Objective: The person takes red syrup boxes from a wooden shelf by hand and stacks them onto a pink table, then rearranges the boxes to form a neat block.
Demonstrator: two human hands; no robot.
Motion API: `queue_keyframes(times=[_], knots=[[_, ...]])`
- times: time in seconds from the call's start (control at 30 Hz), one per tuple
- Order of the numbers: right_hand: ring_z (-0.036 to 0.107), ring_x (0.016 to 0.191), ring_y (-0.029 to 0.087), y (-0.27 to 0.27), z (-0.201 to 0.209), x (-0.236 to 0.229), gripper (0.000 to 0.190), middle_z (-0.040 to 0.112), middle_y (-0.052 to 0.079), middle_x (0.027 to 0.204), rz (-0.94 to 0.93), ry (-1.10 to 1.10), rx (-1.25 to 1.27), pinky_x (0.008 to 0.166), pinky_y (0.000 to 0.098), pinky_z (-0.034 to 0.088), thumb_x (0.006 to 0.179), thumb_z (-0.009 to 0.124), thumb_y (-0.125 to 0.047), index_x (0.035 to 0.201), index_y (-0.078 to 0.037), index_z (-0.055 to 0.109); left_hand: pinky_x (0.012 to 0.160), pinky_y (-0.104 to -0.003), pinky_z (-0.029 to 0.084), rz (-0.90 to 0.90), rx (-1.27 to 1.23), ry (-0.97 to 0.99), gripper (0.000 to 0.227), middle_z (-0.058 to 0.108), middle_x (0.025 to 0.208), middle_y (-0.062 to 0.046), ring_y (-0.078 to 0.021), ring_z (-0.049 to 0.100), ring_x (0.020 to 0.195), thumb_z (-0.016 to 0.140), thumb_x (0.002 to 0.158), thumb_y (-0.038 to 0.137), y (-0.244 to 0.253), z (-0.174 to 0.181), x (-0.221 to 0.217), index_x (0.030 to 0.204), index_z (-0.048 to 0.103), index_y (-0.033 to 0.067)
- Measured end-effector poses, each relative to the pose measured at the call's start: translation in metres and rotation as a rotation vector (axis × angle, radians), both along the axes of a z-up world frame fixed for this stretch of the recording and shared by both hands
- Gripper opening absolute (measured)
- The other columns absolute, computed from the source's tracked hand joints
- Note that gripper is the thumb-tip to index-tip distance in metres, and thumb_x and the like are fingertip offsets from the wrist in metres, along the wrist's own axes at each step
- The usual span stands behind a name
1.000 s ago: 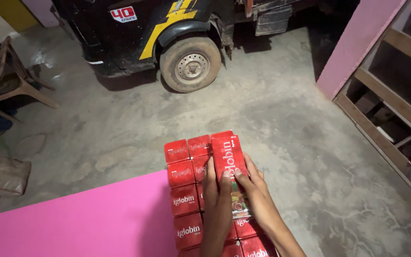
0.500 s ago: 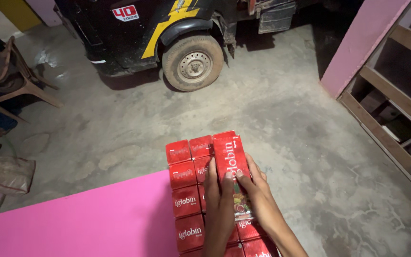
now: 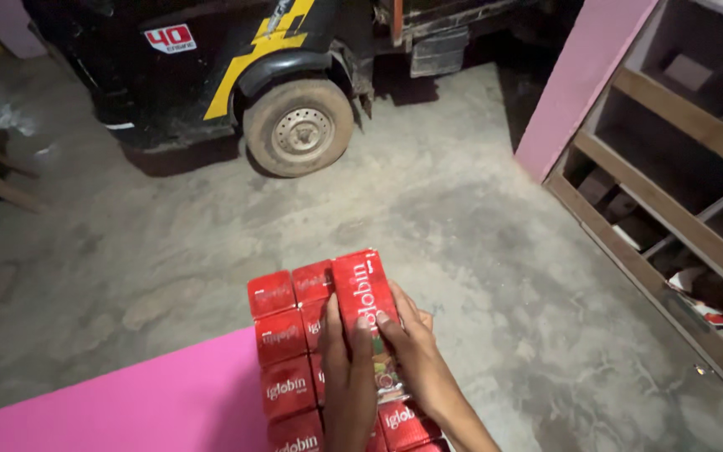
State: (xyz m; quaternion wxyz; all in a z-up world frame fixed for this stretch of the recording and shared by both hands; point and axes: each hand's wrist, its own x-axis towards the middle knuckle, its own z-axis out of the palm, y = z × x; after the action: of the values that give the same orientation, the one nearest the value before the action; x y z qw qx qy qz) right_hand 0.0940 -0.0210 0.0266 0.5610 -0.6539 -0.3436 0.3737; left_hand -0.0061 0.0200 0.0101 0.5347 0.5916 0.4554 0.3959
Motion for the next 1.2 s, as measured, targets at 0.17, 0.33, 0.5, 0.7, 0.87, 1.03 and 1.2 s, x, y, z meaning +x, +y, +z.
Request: queue_keyframes(times=[0.17,0.33,0.5,0.7,0.87,1.03,1.2], knots=[[0.041,0.132,0.026,0.000,0.002,0.001,0.062,0.050,0.017,0.140,-0.004,0.031,-0.093,0.113,0.0345,0.033,0.097,0.046,-0.028,0.158,-0.021,0.041,0.109,-0.040,0.041,0.002,-0.043,-0.029,0.059,0.046,0.152,-0.012,-0.0252,0.049,0.136,0.048,0.100,0.032,0.000,0.006,0.000,0.155,0.035,0.0134],[0.039,0.139,0.023,0.002,0.010,0.004,0.061,0.045,0.011,0.145,-0.013,0.061,-0.111,0.115,0.0335,0.029,0.097,0.047,-0.033,0.156,-0.021,0.040,0.109,-0.042,0.040,0.031,0.075,0.002,0.060,0.044,0.153,-0.016,-0.0297,0.046,0.138,0.051,0.099,0.034,0.009,0.013,0.000,0.153,0.038,0.0085],[0.046,0.137,0.024,0.006,0.016,0.005,0.060,0.044,0.009,0.145,-0.119,0.179,-0.102,0.114,0.0333,0.033,0.096,0.048,-0.036,0.154,-0.019,0.043,0.116,-0.048,0.029,0.102,0.393,0.231,0.057,0.049,0.151,-0.020,-0.0348,0.042,0.141,0.057,0.100,0.035,0.058,0.022,0.005,0.146,0.048,0.0018],[0.043,0.139,0.025,-0.010,0.011,-0.012,0.056,0.053,0.014,0.147,-0.090,-0.444,0.013,0.115,0.0370,0.024,0.102,0.047,-0.031,0.152,-0.007,0.046,0.103,-0.047,0.045,-0.244,0.392,0.500,0.055,0.069,0.125,-0.017,-0.0378,0.061,0.119,0.049,0.097,0.052,0.134,0.051,0.027,0.123,0.071,0.0085],[0.051,0.140,0.030,-0.006,0.012,-0.017,0.049,0.057,0.020,0.148,-0.165,-0.299,0.151,0.116,0.0385,0.033,0.104,0.046,-0.027,0.144,0.001,0.053,0.089,-0.050,0.050,-0.478,0.124,0.827,0.073,0.074,0.093,-0.020,-0.0376,0.070,0.098,0.044,0.090,0.073,0.161,0.064,0.041,0.094,0.078,0.0083],[0.053,0.139,0.030,0.005,0.016,-0.018,0.046,0.061,0.019,0.145,-0.232,-0.264,0.167,0.116,0.0374,0.034,0.104,0.046,-0.026,0.137,0.001,0.061,0.084,-0.049,0.053,-0.465,0.117,0.769,0.074,0.073,0.080,-0.023,-0.0370,0.072,0.083,0.045,0.093,0.069,0.171,0.054,0.043,0.077,0.072,0.0018],[0.053,0.139,0.028,0.014,0.014,-0.015,0.046,0.062,0.018,0.145,-0.283,-0.256,0.137,0.116,0.0366,0.036,0.103,0.046,-0.028,0.135,0.001,0.063,0.082,-0.050,0.053,-0.489,0.105,0.766,0.077,0.072,0.078,-0.024,-0.0389,0.072,0.082,0.045,0.093,0.069,0.175,0.049,0.045,0.074,0.068,-0.0014]])
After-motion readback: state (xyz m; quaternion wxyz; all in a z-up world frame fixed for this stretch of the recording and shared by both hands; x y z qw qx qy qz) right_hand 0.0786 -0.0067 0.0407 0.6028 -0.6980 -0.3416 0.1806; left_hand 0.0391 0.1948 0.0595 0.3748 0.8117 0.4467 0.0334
